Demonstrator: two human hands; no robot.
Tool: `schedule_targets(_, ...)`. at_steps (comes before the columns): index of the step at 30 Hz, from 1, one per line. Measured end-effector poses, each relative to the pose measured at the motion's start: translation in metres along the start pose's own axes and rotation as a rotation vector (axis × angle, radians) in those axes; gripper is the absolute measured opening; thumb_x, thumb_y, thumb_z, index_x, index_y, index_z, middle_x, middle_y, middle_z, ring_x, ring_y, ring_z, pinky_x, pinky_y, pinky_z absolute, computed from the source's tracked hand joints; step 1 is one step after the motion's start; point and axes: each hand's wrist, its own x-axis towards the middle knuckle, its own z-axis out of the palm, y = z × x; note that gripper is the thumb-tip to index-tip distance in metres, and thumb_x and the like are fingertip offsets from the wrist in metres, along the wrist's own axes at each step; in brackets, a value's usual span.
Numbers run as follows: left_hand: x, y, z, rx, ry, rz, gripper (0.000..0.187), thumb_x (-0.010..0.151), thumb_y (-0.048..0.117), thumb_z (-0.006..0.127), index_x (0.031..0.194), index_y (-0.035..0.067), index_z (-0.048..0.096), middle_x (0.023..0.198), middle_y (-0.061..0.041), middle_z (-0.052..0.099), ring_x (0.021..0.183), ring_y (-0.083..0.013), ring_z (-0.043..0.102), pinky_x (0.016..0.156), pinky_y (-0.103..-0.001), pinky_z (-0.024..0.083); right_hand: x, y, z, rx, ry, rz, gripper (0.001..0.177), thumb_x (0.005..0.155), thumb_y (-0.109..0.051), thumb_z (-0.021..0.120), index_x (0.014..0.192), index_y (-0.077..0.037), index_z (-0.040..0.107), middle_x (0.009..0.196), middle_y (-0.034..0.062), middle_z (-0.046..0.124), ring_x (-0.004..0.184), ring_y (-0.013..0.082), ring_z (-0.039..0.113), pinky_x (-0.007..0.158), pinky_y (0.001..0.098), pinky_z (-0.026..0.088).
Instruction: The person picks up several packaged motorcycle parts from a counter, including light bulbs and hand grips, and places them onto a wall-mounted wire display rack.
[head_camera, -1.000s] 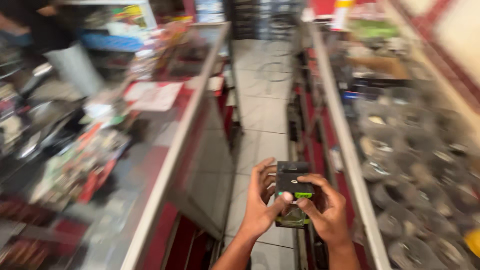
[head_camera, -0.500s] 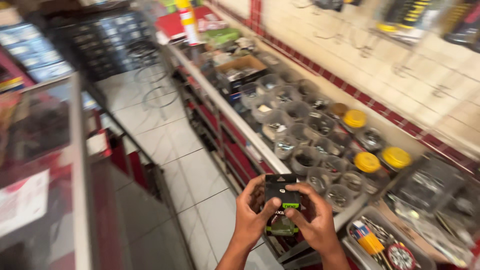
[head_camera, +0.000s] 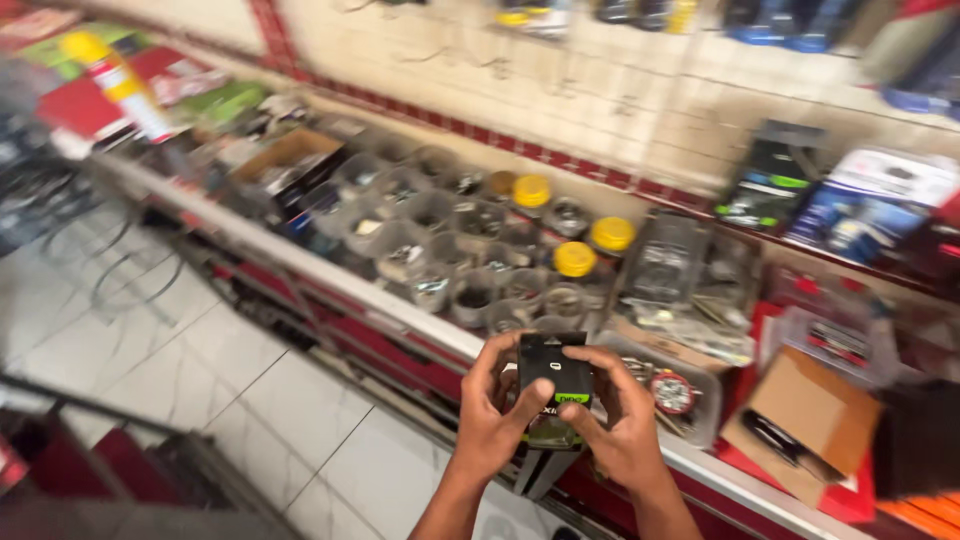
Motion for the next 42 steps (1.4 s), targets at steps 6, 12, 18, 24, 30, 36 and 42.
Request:
schedule_targets(6,0.039,-0.009,0.057,0.094,-0.079,-0.007,0.037,0.091,0.015,0.077,0.121,0.001,0.06,0.109,-0.005,0.07,0.1,-0.0097,0.066,0.089,-0.028,0.055,0.005,-0.016,-0.048,-0.026,0.12,-0.067,0.063,0.085,-0.021,0.084,0.136,0.003,0.057,0.131,0.0098,0.06,0.124,0.0209,0.059,0.107,0.0352,0.046)
schedule_targets(12,0.082,-0.028,0.096,0.064,-0.085,-0.093,0.013,0.093,0.005,0.077,0.104,-0.001,0.073,0.09,-0.002,0.064,0.084,-0.0077,0.058,0.075,-0.026,0.048,0.011,-0.023,-0.092,-0.011,0.143,-0.1,0.067,0.082,-0.017,0.087,0.138,0.004,0.057,0.13,0.0101,0.059,0.122,0.0215,0.061,0.106,0.0362,0.049)
schedule_targets(18,0.091,-0.041,0.138,0.131,-0.089,-0.069,0.013,0.091,0.008,0.075,0.102,0.001,0.075,0.087,0.0,0.071,0.078,-0.0044,0.062,0.068,-0.022,0.051,0.009,-0.024,-0.126,-0.069,0.166,-0.095,0.066,0.081,-0.011,0.086,0.138,0.005,0.057,0.131,0.0107,0.057,0.125,0.0218,0.059,0.108,0.0379,0.047)
schedule_targets(24,0.12,-0.046,0.172,0.312,-0.189,0.16,0.012,0.094,0.01,0.075,0.102,0.0,0.075,0.091,0.0,0.074,0.084,-0.0035,0.067,0.075,-0.021,0.054,0.026,-0.053,-0.155,-0.033,0.263,-0.088,0.051,0.086,-0.005,0.076,0.134,0.006,0.06,0.133,0.0101,0.055,0.127,0.0223,0.059,0.109,0.0372,0.047)
schedule_targets(30,0.155,-0.057,0.192,0.117,-0.255,-0.087,0.017,0.092,0.012,0.074,0.104,0.0,0.074,0.079,0.003,0.067,0.07,-0.0022,0.057,0.062,-0.021,0.047,0.057,-0.069,-0.168,-0.028,0.422,-0.156,0.04,0.094,-0.003,0.067,0.132,0.007,0.062,0.134,0.0111,0.058,0.127,0.021,0.059,0.11,0.0337,0.046)
schedule_targets(36,0.205,-0.07,0.221,0.053,-0.233,0.024,0.013,0.096,0.009,0.075,0.095,-0.004,0.072,0.08,0.004,0.064,0.071,-0.003,0.053,0.062,-0.022,0.043,0.093,-0.082,-0.181,0.03,0.545,-0.17,0.038,0.094,0.003,0.064,0.132,0.007,0.063,0.126,0.0081,0.066,0.117,0.016,0.063,0.104,0.0301,0.049)
schedule_targets(42,0.239,-0.066,0.229,0.091,-0.232,0.038,0.012,0.091,0.007,0.074,0.099,-0.001,0.077,0.081,0.001,0.07,0.071,-0.004,0.058,0.064,-0.024,0.047,0.121,-0.086,-0.184,0.012,0.608,-0.123,0.036,0.095,0.002,0.064,0.131,0.005,0.064,0.12,0.0072,0.069,0.112,0.013,0.064,0.1,0.028,0.05)
